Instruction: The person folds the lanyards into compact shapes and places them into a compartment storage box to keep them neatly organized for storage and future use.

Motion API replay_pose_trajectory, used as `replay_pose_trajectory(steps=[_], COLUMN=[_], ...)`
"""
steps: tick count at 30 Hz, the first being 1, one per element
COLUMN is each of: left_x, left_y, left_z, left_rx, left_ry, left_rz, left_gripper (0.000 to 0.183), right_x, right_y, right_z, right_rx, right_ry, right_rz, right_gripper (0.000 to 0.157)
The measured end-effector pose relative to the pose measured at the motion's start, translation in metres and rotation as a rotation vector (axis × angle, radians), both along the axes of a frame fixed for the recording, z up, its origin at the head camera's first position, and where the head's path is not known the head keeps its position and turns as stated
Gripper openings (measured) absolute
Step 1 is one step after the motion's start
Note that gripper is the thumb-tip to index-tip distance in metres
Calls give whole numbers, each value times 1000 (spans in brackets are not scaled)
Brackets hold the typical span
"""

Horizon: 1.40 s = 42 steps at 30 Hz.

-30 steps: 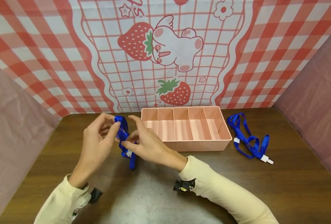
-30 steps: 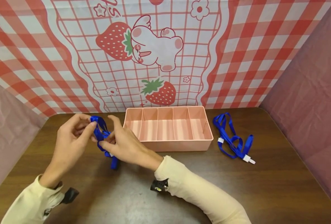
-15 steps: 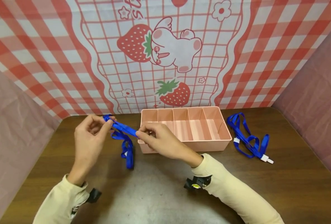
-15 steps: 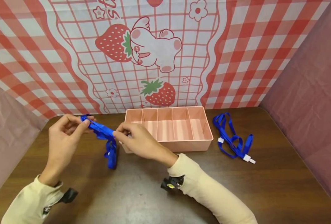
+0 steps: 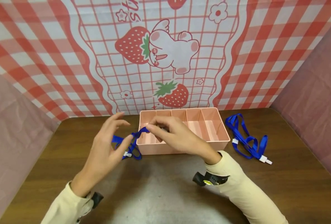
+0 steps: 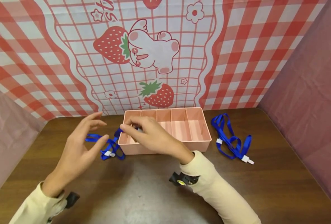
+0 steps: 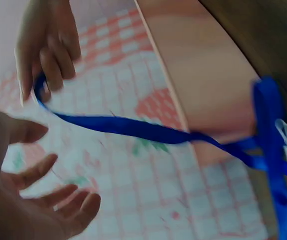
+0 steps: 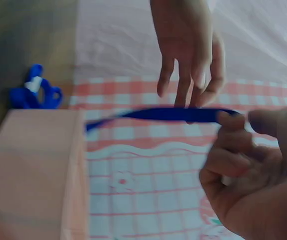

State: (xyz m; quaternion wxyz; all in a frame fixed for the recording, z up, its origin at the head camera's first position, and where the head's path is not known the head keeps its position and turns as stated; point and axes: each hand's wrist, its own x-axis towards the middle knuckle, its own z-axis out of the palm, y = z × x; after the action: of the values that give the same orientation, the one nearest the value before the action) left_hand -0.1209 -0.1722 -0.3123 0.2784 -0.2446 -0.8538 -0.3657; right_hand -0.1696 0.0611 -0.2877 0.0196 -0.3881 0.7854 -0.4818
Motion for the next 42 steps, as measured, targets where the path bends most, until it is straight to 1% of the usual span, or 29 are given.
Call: replay_pose_trajectory(steps=[2,4,6,8,11,13,17,19,23,26,29,31,34,36,38,41,42], left_x=[6,11,13,13,11,9,4,1,0,0,0,-1,-5,-9,-12,-16,-16], left_y=[13,25,34,41,47,50,56,58,61,66,74,80,89,95,100,108,111], left_z=[5,10,14,16,17,15,9,5,0,0,1,4,7,8,8,8,9], left_rx=[-59,-124,-168,-190,-174,-161,-155,-155,-142,-108,-73,-52,-11,7,23,69,99], left_ry=[25,37,36,27,-12,-31,-53,-49,-36,-34,-20,-15,-20,-35,-52,-113,-135], left_rz=[-91,-147,-173,-166,-150,-157,-213,-233,-252,-278,-300,-313,-352,-385,-423,-479,-498], left_gripper=[38,46,51,52,45,33,8,7,8,9,15,17,12,8,7,9,9], right_x=[2,6,10,14,17,19,20,21,19,18,19,20,23,24,25,22,21], right_y=[6,12,17,21,24,27,36,42,55,62,68,72,76,79,83,90,93], right_z=[8,15,19,20,18,17,20,22,21,20,21,22,22,21,20,17,15], right_rx=[66,132,184,215,221,224,238,252,178,105,82,73,67,68,53,-10,-42], right_ry=[28,53,71,74,57,60,101,112,85,67,52,29,-21,-38,-64,-137,-176], right_rz=[37,65,88,98,98,88,59,45,26,3,-20,-16,6,13,10,-8,-8], right_gripper=[16,17,24,31,32,32,29,27,22,21,26,31,39,42,46,52,50])
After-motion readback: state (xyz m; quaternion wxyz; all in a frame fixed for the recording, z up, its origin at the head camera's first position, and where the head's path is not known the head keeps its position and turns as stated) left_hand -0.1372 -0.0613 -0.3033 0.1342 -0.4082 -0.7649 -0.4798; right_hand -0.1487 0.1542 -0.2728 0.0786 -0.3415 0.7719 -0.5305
